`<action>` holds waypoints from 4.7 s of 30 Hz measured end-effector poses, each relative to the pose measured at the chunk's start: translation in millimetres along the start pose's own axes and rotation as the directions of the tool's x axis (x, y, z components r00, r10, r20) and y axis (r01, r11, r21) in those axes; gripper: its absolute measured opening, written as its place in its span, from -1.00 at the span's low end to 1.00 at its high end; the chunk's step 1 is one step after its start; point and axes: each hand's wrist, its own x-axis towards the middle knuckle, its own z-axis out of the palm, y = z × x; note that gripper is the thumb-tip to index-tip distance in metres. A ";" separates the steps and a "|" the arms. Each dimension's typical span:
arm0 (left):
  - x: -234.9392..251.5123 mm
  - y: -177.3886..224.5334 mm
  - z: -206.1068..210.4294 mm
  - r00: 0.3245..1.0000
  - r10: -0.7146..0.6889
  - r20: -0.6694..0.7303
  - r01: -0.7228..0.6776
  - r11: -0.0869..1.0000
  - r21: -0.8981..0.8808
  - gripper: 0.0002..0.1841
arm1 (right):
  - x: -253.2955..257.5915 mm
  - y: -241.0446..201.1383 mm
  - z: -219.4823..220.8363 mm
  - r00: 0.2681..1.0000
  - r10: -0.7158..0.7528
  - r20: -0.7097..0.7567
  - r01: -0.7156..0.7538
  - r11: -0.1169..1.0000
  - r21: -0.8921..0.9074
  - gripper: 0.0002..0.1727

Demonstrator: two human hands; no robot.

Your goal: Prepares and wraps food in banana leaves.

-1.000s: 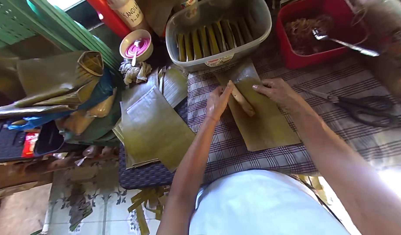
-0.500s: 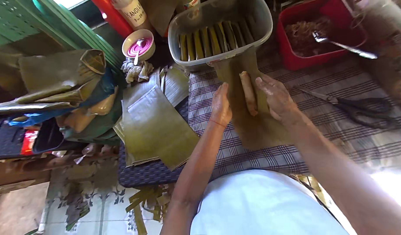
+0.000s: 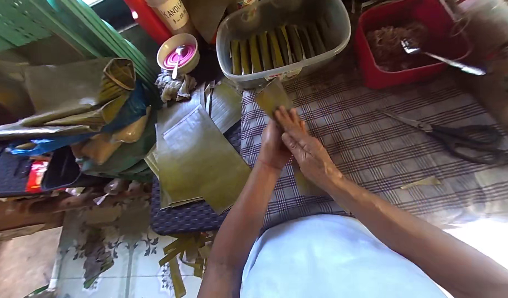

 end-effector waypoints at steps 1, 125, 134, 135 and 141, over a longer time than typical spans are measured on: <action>4.8 2.3 -5.7 1.000 -0.011 0.020 0.013 0.997 -0.076 -0.54 | -0.9 -2.7 -4.1 0.997 0.064 0.041 -0.067 0.996 0.062 -0.45; -26.8 -40.6 -28.2 0.986 0.040 -0.160 -0.066 0.985 -0.160 -0.58 | 9.1 48.0 -47.7 0.863 0.466 0.195 -0.504 0.772 0.387 -0.27; -15.9 -24.5 -49.2 0.963 0.139 -0.232 -0.144 0.990 -0.005 -0.57 | 60.6 65.5 -55.1 0.905 0.334 0.262 -0.320 0.943 -0.095 -0.65; -11.5 -20.8 -48.1 0.953 0.148 -0.266 -0.161 0.986 -0.030 -0.56 | 66.9 69.1 -49.7 0.904 0.315 0.288 -0.287 0.948 -0.135 -0.74; -1.6 -16.6 -30.9 0.947 0.091 -0.307 -0.160 0.965 -0.208 -0.58 | 43.9 14.2 -16.1 0.924 0.347 0.162 -0.357 0.934 0.032 -0.62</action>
